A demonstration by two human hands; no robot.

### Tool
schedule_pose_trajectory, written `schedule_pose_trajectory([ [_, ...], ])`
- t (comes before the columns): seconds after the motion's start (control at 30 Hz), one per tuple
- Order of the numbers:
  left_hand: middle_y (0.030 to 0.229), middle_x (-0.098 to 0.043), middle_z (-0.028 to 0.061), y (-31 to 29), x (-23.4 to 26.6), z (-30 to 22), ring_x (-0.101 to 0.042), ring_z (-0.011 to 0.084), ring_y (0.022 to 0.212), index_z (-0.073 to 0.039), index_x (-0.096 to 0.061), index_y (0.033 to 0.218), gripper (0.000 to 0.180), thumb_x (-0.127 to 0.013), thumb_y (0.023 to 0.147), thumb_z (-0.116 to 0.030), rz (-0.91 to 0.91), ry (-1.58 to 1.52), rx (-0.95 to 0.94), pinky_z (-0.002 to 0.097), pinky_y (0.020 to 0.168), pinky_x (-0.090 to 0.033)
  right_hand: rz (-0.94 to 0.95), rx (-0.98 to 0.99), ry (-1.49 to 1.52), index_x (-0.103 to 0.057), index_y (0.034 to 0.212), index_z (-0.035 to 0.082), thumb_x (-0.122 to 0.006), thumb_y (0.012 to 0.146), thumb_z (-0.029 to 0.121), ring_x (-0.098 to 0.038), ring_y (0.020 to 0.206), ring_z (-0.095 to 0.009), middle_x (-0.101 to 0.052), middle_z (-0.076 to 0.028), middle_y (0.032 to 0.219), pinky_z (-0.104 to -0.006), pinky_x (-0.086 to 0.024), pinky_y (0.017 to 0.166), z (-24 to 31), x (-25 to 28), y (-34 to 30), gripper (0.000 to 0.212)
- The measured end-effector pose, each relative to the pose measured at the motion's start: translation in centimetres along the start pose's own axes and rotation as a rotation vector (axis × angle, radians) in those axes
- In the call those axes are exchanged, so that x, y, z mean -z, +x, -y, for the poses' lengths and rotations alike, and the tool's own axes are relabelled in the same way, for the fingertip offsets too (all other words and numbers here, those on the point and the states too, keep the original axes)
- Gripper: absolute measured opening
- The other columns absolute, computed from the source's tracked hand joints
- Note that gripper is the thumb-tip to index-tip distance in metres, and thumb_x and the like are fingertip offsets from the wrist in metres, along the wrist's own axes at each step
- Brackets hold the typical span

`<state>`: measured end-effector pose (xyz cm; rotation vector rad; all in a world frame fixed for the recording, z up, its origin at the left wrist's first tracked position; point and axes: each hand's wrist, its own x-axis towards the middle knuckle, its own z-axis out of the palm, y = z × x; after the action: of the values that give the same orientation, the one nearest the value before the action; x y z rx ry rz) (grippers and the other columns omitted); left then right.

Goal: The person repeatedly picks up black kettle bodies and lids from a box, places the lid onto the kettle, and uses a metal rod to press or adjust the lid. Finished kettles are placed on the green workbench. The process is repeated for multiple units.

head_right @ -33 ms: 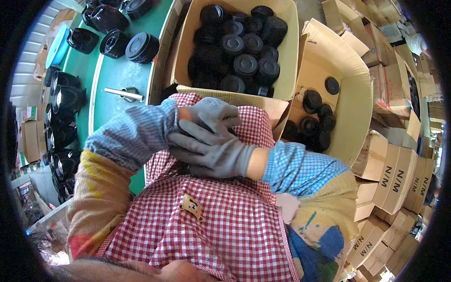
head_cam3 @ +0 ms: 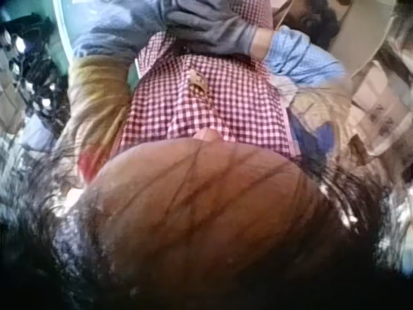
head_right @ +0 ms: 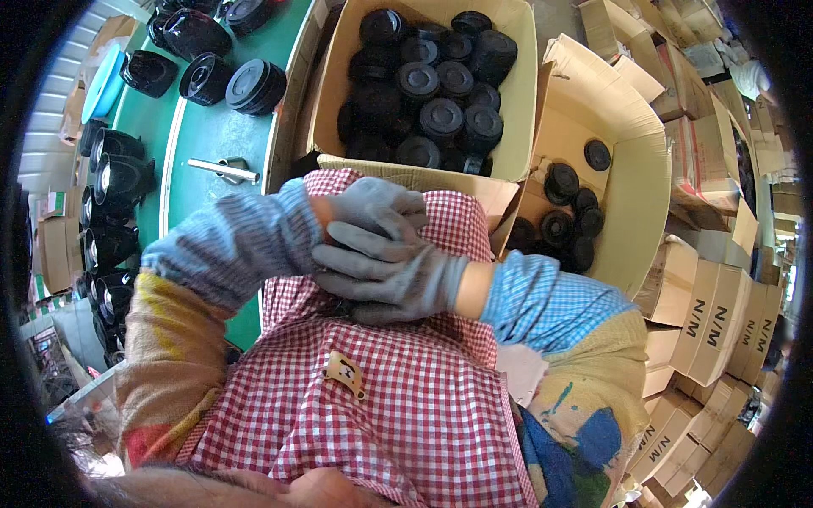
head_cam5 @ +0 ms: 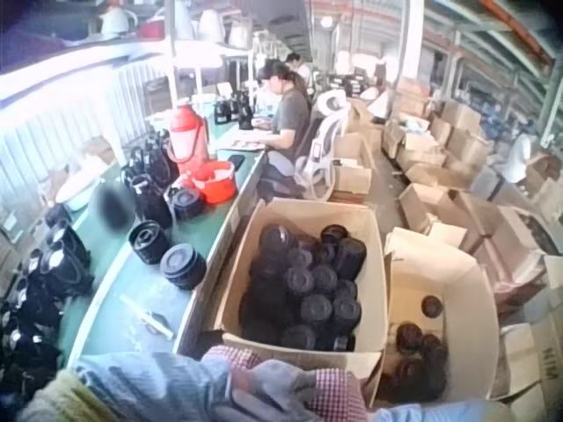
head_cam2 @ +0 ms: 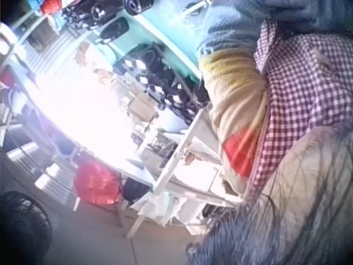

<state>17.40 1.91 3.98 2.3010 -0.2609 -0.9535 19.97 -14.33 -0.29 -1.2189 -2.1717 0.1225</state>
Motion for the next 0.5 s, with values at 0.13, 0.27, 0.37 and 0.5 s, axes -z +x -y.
schedule_pose_trajectory([
  [0.13,0.132,-0.061,0.0113,-1.1,-5.9,5.1,-0.060,0.0313,0.123,-0.014,-0.063,0.129,0.030,-0.059,0.100,-0.019,-0.528,-0.415,-0.545,0.0415,0.108,-0.048,0.131,-0.116,0.087,-0.053,0.147,0.026,-0.072,0.077,0.061,-0.022,0.153,-0.037,-0.030,-0.012,0.165,-0.0617,-0.012,0.123,-3.4,1.4,-3.4,0.081],
  [0.27,0.118,-0.064,0.0114,2.1,-7.1,7.0,-0.062,0.0276,0.112,-0.009,-0.063,0.119,0.028,-0.064,0.097,-0.026,-0.148,-0.540,-0.153,0.0399,0.092,-0.051,0.182,-0.124,0.021,-0.052,0.149,0.031,-0.067,0.081,0.060,-0.021,0.153,-0.040,-0.027,-0.010,0.167,-0.0670,-0.005,0.120,0.1,-0.4,0.2,0.076],
  [0.37,0.098,-0.070,0.0192,3.2,-3.2,2.6,-0.068,0.0383,0.094,-0.005,-0.069,0.102,0.036,-0.063,0.097,-0.040,-0.225,-0.098,-0.082,0.0489,0.083,-0.051,0.212,-0.270,-0.091,-0.057,0.145,0.031,-0.054,0.093,0.051,-0.022,0.153,-0.038,-0.037,-0.010,0.163,-0.0668,-0.007,0.120,3.2,-1.3,2.6,0.056],
  [0.5,0.101,-0.069,0.0137,-1.2,-3.5,7.8,-0.067,0.0319,0.099,-0.005,-0.069,0.106,0.025,-0.070,0.087,-0.021,-0.750,-0.394,-0.034,0.0412,0.086,-0.054,-0.123,-0.372,0.016,-0.056,0.146,0.018,-0.053,0.097,0.049,-0.028,0.150,-0.041,-0.041,-0.017,0.158,-0.0614,-0.015,0.121,1.2,1.9,1.9,0.058],
])
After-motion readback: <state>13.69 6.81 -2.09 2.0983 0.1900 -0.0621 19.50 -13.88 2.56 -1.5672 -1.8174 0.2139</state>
